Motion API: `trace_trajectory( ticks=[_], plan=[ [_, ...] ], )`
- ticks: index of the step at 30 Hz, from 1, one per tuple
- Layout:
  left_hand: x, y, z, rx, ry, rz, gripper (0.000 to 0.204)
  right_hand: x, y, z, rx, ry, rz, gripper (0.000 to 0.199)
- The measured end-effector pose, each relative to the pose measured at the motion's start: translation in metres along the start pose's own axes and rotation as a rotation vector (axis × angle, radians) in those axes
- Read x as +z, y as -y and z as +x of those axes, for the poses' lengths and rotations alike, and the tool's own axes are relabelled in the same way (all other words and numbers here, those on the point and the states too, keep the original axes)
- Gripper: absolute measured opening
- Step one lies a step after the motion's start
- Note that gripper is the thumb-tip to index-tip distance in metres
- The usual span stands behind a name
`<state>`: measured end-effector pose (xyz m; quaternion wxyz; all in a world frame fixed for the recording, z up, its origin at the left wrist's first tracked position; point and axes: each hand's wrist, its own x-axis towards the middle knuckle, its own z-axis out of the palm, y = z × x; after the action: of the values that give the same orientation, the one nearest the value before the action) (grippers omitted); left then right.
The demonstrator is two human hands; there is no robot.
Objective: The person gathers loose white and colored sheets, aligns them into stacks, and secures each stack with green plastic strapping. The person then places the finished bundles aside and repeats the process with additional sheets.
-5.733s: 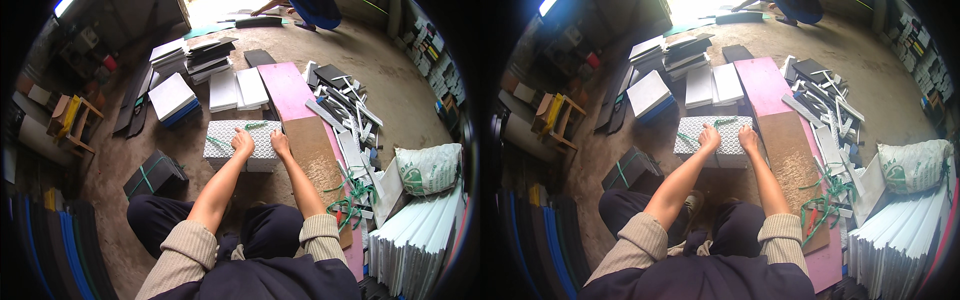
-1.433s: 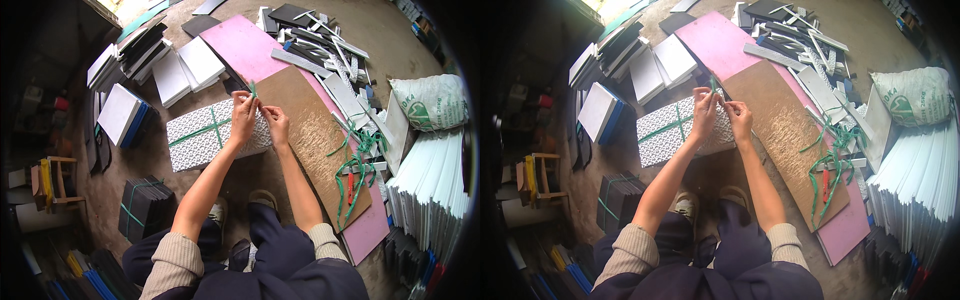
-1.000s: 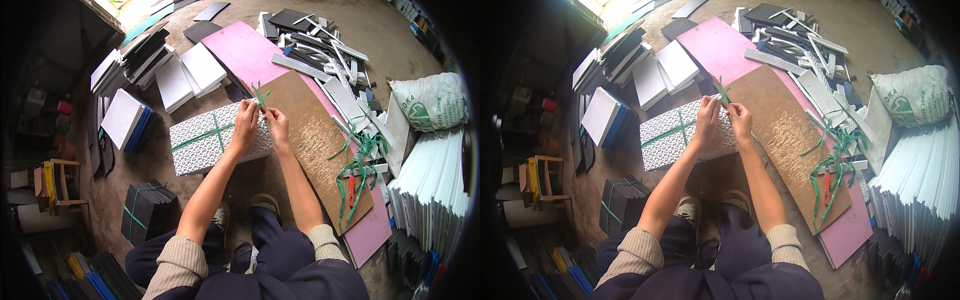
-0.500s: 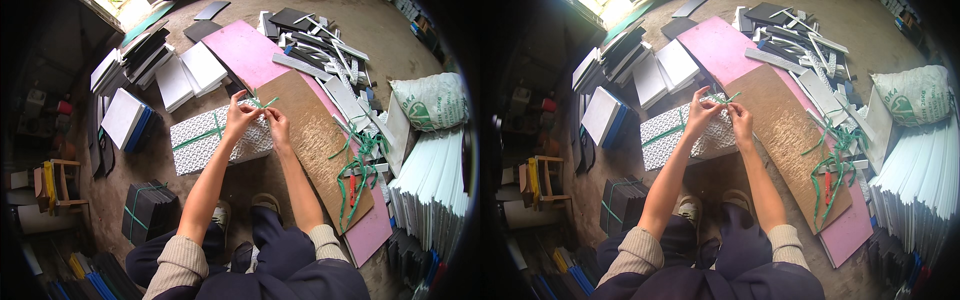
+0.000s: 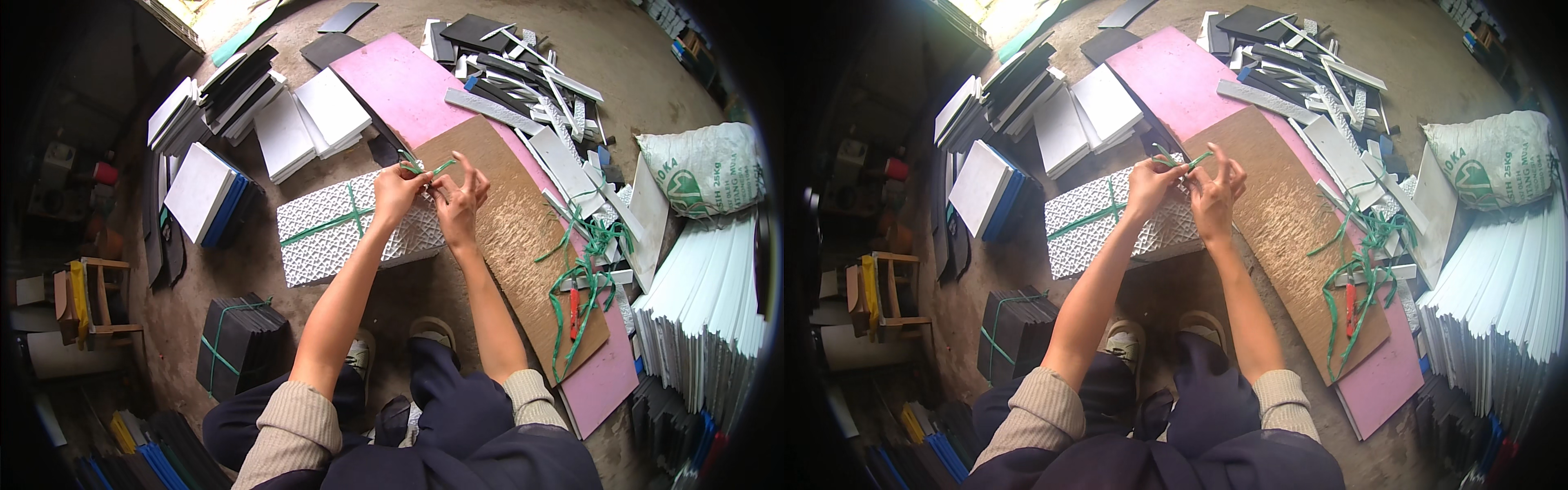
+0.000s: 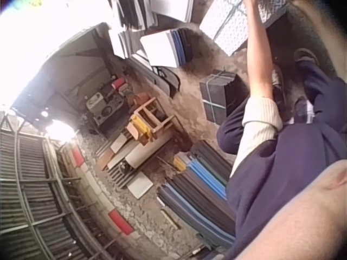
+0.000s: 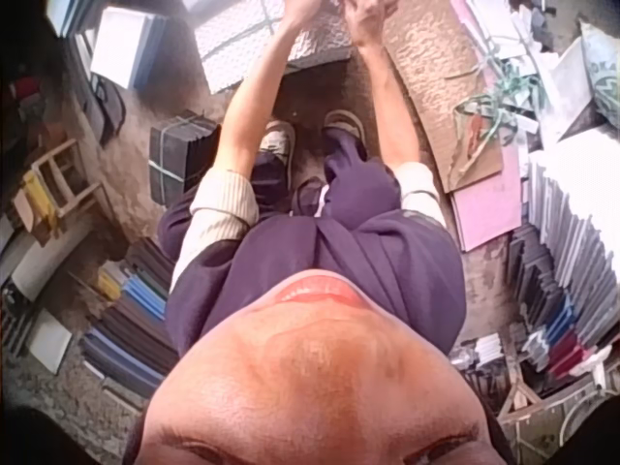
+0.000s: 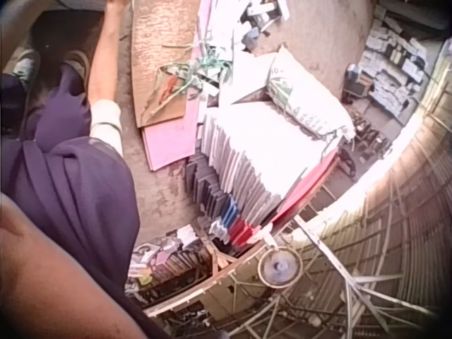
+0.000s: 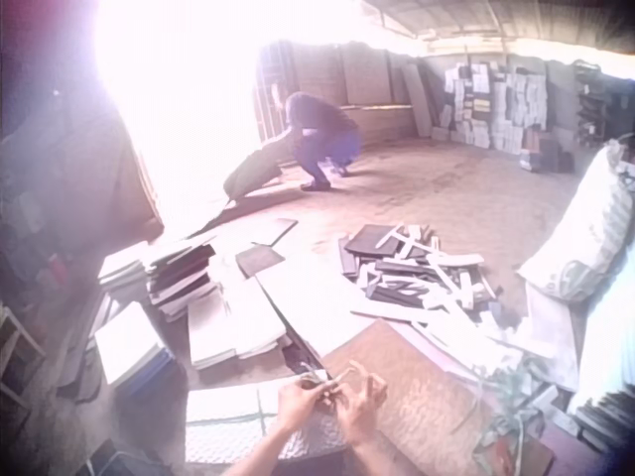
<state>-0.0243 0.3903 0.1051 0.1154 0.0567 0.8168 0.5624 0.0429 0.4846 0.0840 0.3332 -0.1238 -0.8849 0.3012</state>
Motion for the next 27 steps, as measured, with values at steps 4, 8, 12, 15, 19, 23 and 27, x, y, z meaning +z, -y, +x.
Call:
trace_trajectory(
  ticks=[4,8,12,15,19,23,27],
  plan=[
    [-0.001,-0.006,0.004,0.029,0.044,0.089,0.018,0.004,-0.009,-0.001,-0.067,0.011,0.011,0.012],
    [0.002,-0.001,-0.004,0.077,0.029,-0.064,0.012,0.014,-0.015,-0.008,0.256,0.061,0.330,0.008],
    [0.003,0.012,-0.005,0.453,0.016,0.138,0.012,0.019,-0.032,-0.007,0.508,0.202,0.844,0.010],
    [0.002,0.013,-0.006,0.581,0.022,0.322,0.013,0.014,-0.042,-0.004,0.523,0.291,0.873,0.014],
    [-0.011,0.009,0.008,0.182,0.270,0.225,0.017,0.005,-0.037,0.002,0.203,0.191,0.398,0.014],
    [-0.019,-0.013,0.021,-0.155,0.446,0.100,0.024,0.007,-0.034,0.001,0.157,0.110,0.532,0.017],
    [-0.020,-0.004,0.021,-0.131,0.408,-0.076,0.026,0.009,-0.026,0.000,0.291,0.232,0.805,0.019]
  ],
)
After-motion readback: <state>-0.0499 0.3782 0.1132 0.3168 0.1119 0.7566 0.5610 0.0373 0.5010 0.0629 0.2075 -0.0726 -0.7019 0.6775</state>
